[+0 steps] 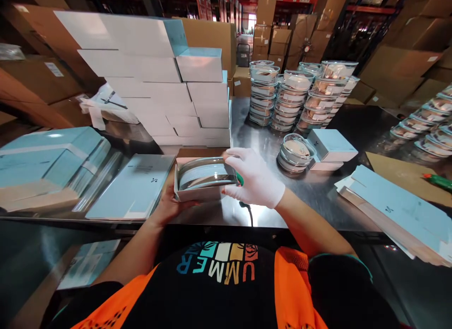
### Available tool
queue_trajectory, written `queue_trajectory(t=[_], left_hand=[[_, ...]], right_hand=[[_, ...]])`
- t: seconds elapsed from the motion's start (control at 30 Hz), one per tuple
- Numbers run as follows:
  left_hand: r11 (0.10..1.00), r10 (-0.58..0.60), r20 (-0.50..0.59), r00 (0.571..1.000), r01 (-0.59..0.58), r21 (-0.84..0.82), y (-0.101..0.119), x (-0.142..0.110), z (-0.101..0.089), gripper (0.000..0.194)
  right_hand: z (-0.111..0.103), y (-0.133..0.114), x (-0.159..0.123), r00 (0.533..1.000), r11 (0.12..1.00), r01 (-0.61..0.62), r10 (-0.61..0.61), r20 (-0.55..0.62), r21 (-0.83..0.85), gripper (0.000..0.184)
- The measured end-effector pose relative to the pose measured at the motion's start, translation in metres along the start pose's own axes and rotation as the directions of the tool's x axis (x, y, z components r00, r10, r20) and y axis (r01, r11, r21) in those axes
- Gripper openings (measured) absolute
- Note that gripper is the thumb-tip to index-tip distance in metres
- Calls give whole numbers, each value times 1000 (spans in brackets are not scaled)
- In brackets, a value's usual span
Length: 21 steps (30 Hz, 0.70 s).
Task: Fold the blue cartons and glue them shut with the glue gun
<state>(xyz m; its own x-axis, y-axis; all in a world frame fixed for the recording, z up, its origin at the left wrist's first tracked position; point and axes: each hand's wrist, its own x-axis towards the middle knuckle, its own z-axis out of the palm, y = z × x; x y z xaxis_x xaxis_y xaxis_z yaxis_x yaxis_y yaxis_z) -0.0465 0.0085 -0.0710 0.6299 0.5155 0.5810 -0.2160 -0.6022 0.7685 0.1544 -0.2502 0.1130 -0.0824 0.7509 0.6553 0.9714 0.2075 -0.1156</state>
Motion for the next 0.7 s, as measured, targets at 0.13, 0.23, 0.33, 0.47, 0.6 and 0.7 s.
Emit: queue_trajectory(t=[0.13,0.23,0.33,0.47,0.6,0.7], left_hand=[[954,262,131,956,-277,116,17,13,-15,92],[916,338,191,921,-369,156,30,18,-19,89],[896,368,220,903,-408,174,39,19,-20,87],[869,412,248,877,-460,183,47,21,-19,88],[863,449,216,867,-484,148,48,19,-10,88],[872,454,171,875,-475,118,40,12,-2,90]], right_hand=[[-5,-8,0,997,994,55,-50,65,-90,39],[-6,-10,-2,990,978,94,-73,117,-186,36],[-5,-10,-7,980,931,190,-162,113,-312,41],[-3,-12,-10,943,848,324,-254,216,-419,24],[5,-22,-3,951,952,213,-149,271,-222,20],[10,-27,1,952,953,170,-224,209,250,28]])
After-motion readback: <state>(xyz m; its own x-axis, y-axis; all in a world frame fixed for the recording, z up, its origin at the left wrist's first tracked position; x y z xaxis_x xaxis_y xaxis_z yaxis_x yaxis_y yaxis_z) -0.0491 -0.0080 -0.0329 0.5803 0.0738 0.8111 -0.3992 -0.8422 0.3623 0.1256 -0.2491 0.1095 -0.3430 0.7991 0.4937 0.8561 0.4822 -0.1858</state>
